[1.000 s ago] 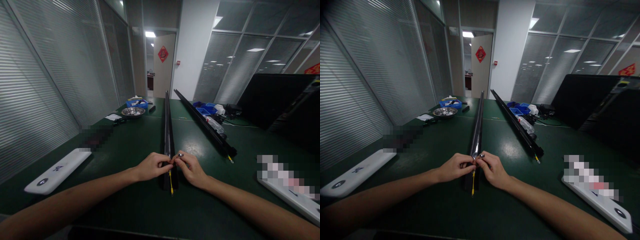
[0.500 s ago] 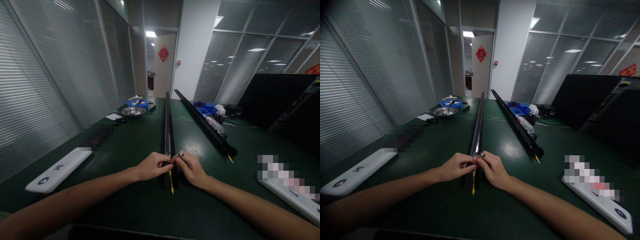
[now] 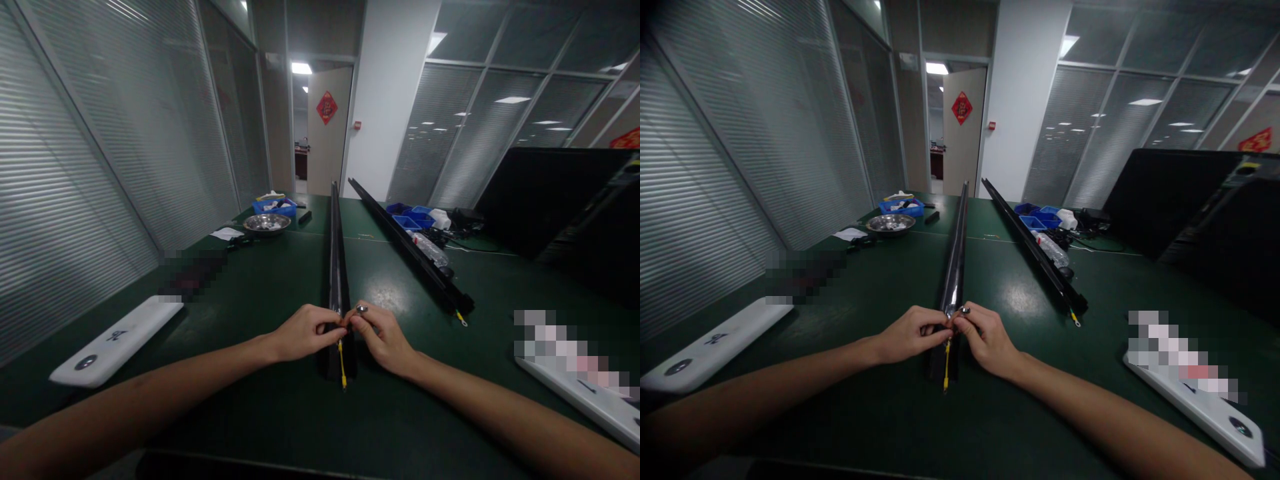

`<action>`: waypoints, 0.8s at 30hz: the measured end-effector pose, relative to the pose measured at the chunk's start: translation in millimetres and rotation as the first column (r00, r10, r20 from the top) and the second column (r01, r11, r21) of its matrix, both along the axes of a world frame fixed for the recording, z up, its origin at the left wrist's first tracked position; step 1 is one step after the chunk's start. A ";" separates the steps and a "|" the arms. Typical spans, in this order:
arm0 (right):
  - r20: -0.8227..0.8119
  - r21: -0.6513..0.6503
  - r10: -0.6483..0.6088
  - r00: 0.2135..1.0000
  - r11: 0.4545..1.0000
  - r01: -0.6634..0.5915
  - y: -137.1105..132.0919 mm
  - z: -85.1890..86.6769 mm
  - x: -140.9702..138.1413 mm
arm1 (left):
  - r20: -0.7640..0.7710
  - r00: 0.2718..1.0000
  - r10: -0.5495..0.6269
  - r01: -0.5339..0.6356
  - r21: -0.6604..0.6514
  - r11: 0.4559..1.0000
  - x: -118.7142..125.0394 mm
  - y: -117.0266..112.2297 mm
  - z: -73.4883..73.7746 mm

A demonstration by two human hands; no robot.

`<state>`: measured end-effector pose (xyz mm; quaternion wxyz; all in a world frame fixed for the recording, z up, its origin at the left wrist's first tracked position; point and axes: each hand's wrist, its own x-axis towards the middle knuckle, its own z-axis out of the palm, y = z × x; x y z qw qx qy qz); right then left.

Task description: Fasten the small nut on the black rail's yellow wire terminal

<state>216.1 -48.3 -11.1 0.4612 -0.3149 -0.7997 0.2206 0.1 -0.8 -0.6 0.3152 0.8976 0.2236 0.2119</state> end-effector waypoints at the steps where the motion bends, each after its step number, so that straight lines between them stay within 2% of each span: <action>1: 0.000 -0.002 0.004 1.000 1.000 -0.004 0.2 0.2 0.0 | -0.004 1.000 -0.002 0.002 0.000 1.000 0.0 0.1 0.2; 7: -0.035 0.004 0.053 0.998 0.999 -0.053 2.0 -0.3 1.5 | -0.006 1.000 0.001 -0.001 -0.007 1.000 -1.0 0.5 -0.1; 14: -0.007 -0.019 0.004 1.000 1.000 -0.004 0.8 -1.3 0.7 | -0.003 1.000 0.005 -0.005 0.007 1.000 -0.3 1.1 -2.6; 24: -0.049 0.019 0.046 0.998 0.999 -0.045 1.5 -1.0 1.3 | 0.006 1.000 0.003 -0.003 0.021 1.000 -0.8 0.5 -0.9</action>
